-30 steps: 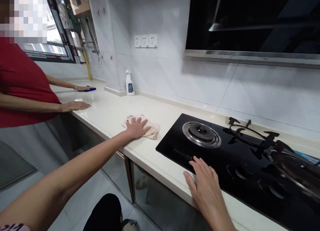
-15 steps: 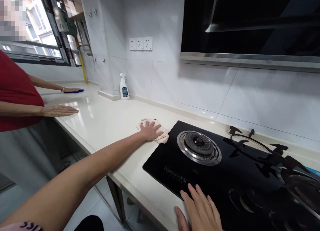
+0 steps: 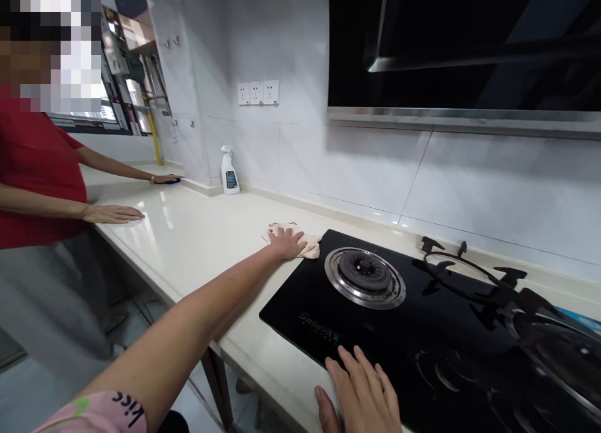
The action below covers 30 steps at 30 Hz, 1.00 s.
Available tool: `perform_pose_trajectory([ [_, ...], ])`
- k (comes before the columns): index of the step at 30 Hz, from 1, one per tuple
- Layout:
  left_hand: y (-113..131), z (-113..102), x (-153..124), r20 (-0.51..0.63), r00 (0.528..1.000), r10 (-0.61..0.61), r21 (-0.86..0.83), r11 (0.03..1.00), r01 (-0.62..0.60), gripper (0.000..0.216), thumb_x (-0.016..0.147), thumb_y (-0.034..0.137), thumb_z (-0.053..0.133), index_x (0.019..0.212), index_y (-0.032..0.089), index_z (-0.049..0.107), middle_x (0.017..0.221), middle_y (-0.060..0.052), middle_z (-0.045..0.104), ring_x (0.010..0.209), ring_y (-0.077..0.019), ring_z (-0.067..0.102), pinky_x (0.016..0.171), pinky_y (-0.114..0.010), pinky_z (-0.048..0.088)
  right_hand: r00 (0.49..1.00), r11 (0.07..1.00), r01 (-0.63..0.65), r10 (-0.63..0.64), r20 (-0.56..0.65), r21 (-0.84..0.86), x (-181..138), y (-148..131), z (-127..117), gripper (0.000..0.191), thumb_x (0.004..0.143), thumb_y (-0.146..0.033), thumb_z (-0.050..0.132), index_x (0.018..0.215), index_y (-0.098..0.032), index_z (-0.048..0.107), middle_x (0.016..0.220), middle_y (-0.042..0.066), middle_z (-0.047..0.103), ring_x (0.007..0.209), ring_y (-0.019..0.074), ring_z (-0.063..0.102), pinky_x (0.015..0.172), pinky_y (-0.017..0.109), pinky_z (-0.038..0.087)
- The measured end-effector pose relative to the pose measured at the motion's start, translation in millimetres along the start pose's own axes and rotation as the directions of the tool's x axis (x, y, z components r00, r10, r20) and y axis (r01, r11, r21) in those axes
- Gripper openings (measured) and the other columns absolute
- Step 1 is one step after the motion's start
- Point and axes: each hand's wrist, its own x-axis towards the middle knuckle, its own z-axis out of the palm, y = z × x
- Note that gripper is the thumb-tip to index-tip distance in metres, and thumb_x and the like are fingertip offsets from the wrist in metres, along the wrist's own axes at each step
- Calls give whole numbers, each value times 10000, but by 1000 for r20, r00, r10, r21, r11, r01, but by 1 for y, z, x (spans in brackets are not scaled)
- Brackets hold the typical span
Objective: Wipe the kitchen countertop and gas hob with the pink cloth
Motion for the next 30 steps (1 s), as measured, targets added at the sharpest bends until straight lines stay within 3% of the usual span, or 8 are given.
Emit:
perform_pose_trajectory([
  [5,-7,-1,-48,-20,999,41,11,999,-41,734,982,691,232,1623,355,359,1703,-147,338,1547,-494,229,1159,-800,189,997,994,-73,71,26,78,8,-13,-13,412,1015,-535,531,1355,-347,669,1428,31,675,1341,340,625,1044,551,572],
  [10,-26,-5,-111,-51,993,105,31,994,-103,690,1007,659,236,1604,355,402,1665,-148,397,1507,-461,311,1151,-764,245,977,971,-210,211,1,115,17,-26,-14,466,1035,-590,430,1209,-289,741,1345,73,725,1307,343,641,1061,584,528],
  [20,-76,-9,-250,-90,954,285,77,957,-278,625,1019,619,376,1594,381,430,1660,-102,438,1481,-402,374,1175,-725,317,964,953,-263,255,75,151,20,-29,-13,544,1040,-607,357,1252,-263,721,1397,78,693,1380,334,579,1149,607,442],
  [24,-68,-11,-266,-52,955,294,51,955,-291,659,1005,666,363,1610,405,389,1663,-80,441,1482,-404,378,1170,-743,322,959,947,-279,267,93,157,21,-27,-10,533,1036,-613,364,1249,-280,721,1410,67,687,1387,328,574,1156,597,438],
  [30,-26,-11,-261,-53,954,297,29,955,-296,692,990,715,319,1617,424,354,1685,-81,395,1500,-443,346,1149,-784,302,976,960,-218,210,62,178,14,-22,-7,503,1070,-549,315,1291,-303,694,1423,35,680,1404,284,560,1183,555,424],
])
